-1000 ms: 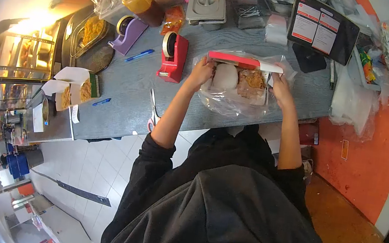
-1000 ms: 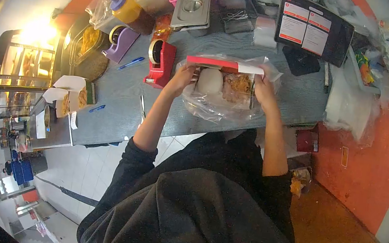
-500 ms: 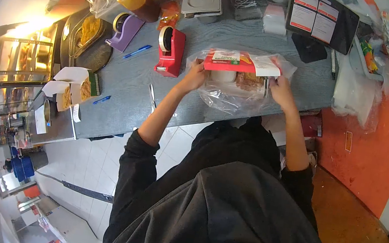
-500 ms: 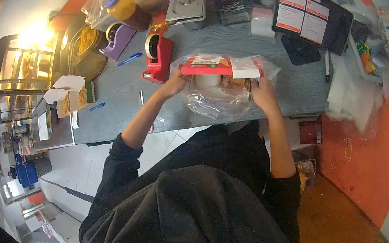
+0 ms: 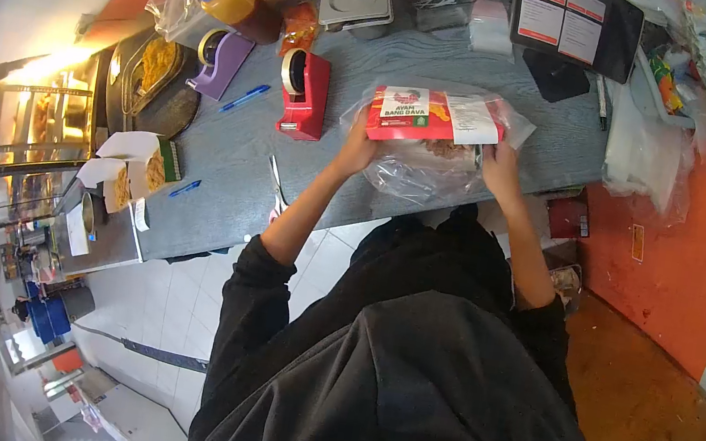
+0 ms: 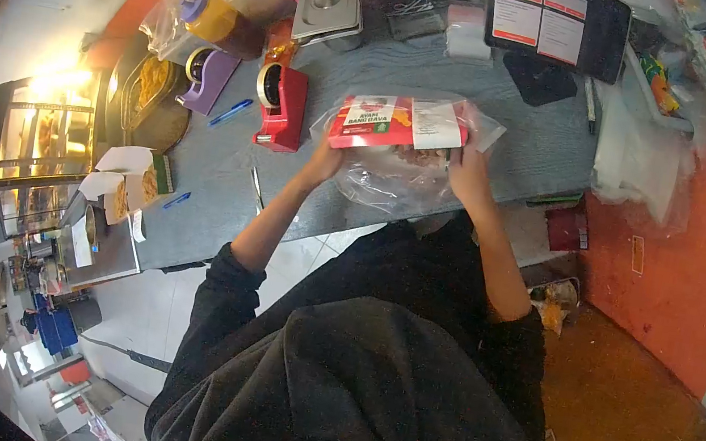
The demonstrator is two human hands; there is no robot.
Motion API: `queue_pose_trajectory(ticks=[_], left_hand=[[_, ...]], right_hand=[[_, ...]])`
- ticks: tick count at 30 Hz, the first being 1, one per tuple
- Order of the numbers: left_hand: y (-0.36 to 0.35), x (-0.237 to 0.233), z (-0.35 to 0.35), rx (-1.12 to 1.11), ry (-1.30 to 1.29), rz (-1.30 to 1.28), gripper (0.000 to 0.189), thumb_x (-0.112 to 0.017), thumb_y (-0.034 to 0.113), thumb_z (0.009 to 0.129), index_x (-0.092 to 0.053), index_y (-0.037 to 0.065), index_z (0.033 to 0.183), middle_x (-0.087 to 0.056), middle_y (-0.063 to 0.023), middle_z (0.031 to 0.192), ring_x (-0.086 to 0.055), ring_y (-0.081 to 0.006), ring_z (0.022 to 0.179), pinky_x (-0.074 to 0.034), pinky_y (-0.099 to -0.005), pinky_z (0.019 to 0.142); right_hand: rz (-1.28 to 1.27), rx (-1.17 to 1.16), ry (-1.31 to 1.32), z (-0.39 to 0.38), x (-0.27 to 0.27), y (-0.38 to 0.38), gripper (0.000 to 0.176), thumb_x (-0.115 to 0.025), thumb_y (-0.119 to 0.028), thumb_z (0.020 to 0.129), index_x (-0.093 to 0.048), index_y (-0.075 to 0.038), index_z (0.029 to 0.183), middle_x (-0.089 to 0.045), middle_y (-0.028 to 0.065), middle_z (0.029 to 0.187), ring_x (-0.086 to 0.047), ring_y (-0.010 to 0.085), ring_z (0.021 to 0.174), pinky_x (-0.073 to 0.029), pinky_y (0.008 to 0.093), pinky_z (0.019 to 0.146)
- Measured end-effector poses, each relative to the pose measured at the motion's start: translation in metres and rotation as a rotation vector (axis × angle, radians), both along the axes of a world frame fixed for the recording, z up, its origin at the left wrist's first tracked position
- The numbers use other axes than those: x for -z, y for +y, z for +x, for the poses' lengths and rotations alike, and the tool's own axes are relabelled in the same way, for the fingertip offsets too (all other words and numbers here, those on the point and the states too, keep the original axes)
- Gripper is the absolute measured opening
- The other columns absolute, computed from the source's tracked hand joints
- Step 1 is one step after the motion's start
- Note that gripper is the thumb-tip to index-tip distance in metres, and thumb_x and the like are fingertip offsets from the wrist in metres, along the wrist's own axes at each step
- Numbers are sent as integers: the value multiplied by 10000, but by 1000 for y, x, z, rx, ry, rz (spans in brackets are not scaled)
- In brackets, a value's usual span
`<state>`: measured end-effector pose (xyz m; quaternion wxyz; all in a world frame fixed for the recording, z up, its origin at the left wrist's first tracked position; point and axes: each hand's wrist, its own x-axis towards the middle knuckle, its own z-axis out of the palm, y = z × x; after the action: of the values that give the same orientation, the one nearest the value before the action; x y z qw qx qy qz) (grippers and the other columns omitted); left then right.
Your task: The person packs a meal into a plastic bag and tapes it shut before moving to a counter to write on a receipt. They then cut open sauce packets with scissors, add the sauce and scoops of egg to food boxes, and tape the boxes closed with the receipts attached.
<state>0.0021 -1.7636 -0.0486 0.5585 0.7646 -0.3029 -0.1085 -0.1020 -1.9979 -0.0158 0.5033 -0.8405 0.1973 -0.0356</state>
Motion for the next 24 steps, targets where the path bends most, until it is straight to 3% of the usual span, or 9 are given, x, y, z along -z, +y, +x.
queue_pose_trajectory(ticks=[3, 5, 7, 11, 13, 15, 17, 20, 24], left_hand=[[4, -24, -12, -24, -138, 63, 515, -588, 186, 723, -397, 33, 1177, -308, -167, 1250, -383, -313, 1101, -284, -366, 944], [3, -58, -25, -52, -264, 104, 572, -603, 219, 724, -362, 32, 1207, -259, -168, 1276, -374, -322, 1102, -301, -369, 937], [14, -71, -30, 45, 149, -8, 587, -583, 206, 751, -313, 32, 1242, -330, -172, 1217, -420, -298, 1051, -379, -342, 862], [27, -62, -26, 112, 205, 316, 575, -521, 163, 805, -226, 67, 1289, -396, -162, 1130, -425, -245, 1027, -381, -324, 840], [16, -56, -36, -22, -86, 348, 513, -496, 135, 815, -274, 58, 1271, -420, -207, 1085, -495, -284, 912, -438, -332, 758], [17, -53, -39, -37, -88, 330, 504, -491, 153, 818, -280, 70, 1268, -429, -210, 1080, -506, -312, 900, -445, -342, 749], [20, -57, -39, 7, -486, 523, 487, -476, 176, 820, -295, 75, 1260, -480, -188, 1037, -555, -326, 791, -474, -360, 665], [14, -71, -47, -2, -426, 868, 477, -462, 188, 809, -316, 90, 1252, -544, -144, 932, -579, -314, 654, -487, -374, 559], [22, -53, -49, -43, -644, 848, 468, -454, 185, 804, -332, 124, 1251, -577, -75, 755, -574, -248, 560, -466, -346, 472]], right_hand=[[-149, -251, -301, -13, -18, 1, 474, -494, -202, 804, -323, -20, 1207, -447, 240, 1098, -436, 367, 1024, -319, 363, 886], [-31, -280, -323, -17, -28, 0, 523, -511, -237, 797, -299, -26, 1226, -435, 226, 1114, -422, 349, 1040, -309, 363, 896], [90, -311, -342, -22, -36, 1, 572, -528, -272, 791, -275, -31, 1245, -423, 211, 1130, -408, 332, 1056, -300, 362, 907], [241, -237, 48, -28, -19, -2, 577, -510, -316, 807, -266, -41, 1252, -434, 220, 1078, -424, 338, 1006, -322, 378, 869], [202, -238, 154, -30, -6, 1, 566, -503, -333, 810, -284, -43, 1244, -442, 223, 1058, -440, 338, 978, -338, 384, 845], [-289, -269, -225, -31, -1, 2, 523, -494, -336, 808, -327, -52, 1214, -475, 233, 989, -494, 361, 859, -385, 400, 761], [-307, -260, -126, -31, -15, 6, 497, -500, -336, 799, -367, -57, 1188, -473, 234, 1002, -497, 371, 855, -397, 412, 736], [-455, -234, -6, -29, -31, 19, 443, -515, -328, 784, -440, -68, 1135, -493, 228, 981, -518, 375, 809, -425, 420, 670], [-686, -195, -57, -30, -23, 22, 382, -536, -335, 763, -518, -96, 1060, -561, 172, 825, -572, 322, 669, -456, 391, 546]])
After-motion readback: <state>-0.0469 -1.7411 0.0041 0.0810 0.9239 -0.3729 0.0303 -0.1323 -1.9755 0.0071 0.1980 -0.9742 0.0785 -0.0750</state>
